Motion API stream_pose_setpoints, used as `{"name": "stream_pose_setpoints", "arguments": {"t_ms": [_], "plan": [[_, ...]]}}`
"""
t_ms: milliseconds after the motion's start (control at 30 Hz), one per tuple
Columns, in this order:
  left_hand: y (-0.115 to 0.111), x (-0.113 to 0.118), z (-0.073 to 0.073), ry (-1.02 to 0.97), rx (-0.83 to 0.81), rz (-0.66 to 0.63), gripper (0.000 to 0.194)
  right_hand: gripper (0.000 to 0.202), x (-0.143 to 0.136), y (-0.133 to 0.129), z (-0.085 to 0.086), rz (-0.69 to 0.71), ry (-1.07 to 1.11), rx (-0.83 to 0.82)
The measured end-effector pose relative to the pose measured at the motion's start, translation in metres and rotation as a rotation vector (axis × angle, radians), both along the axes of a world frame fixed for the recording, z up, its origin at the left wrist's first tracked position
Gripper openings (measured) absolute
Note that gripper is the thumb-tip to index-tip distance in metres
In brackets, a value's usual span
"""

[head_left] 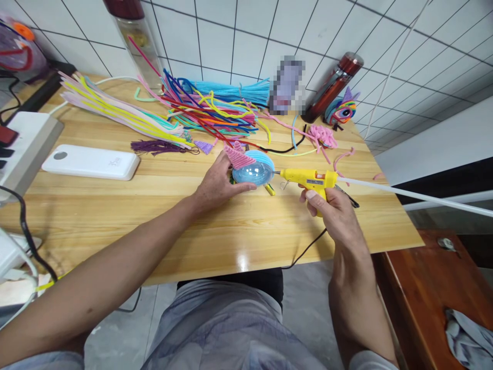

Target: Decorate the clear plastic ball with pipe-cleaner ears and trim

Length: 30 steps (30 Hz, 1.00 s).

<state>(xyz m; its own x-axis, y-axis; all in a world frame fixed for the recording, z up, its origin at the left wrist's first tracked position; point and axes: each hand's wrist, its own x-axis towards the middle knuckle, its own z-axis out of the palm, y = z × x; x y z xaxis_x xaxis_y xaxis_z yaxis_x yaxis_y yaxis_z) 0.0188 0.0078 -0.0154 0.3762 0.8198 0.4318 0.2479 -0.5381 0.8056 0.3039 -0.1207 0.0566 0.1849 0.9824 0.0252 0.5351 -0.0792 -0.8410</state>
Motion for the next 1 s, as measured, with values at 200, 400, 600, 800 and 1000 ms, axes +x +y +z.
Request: {"name": "stream_pose_setpoints", "arguments": {"t_ms": [200, 400, 600, 800, 1000], "plan": [[0.000, 0.000, 0.000, -0.004, 0.003, -0.004, 0.084, 0.040, 0.001, -0.001, -0.004, -0.012, 0.027, -0.011], [0.000, 0.000, 0.002, 0.008, 0.013, 0.001, 0.080, 0.034, -0.005, -0.002, 0.004, 0.000, 0.227, 0.058], [0.000, 0.000, 0.001, 0.012, -0.003, 0.009, 0.082, 0.041, 0.003, 0.018, -0.005, -0.143, 0.505, 0.201], [0.000, 0.001, -0.001, 0.035, -0.017, 0.018, 0.079, 0.059, 0.018, 0.044, -0.035, -0.335, 0.412, -0.014], [0.000, 0.002, -0.001, 0.023, -0.018, 0.025, 0.080, 0.059, 0.018, 0.051, -0.040, -0.274, 0.353, -0.197]]}}
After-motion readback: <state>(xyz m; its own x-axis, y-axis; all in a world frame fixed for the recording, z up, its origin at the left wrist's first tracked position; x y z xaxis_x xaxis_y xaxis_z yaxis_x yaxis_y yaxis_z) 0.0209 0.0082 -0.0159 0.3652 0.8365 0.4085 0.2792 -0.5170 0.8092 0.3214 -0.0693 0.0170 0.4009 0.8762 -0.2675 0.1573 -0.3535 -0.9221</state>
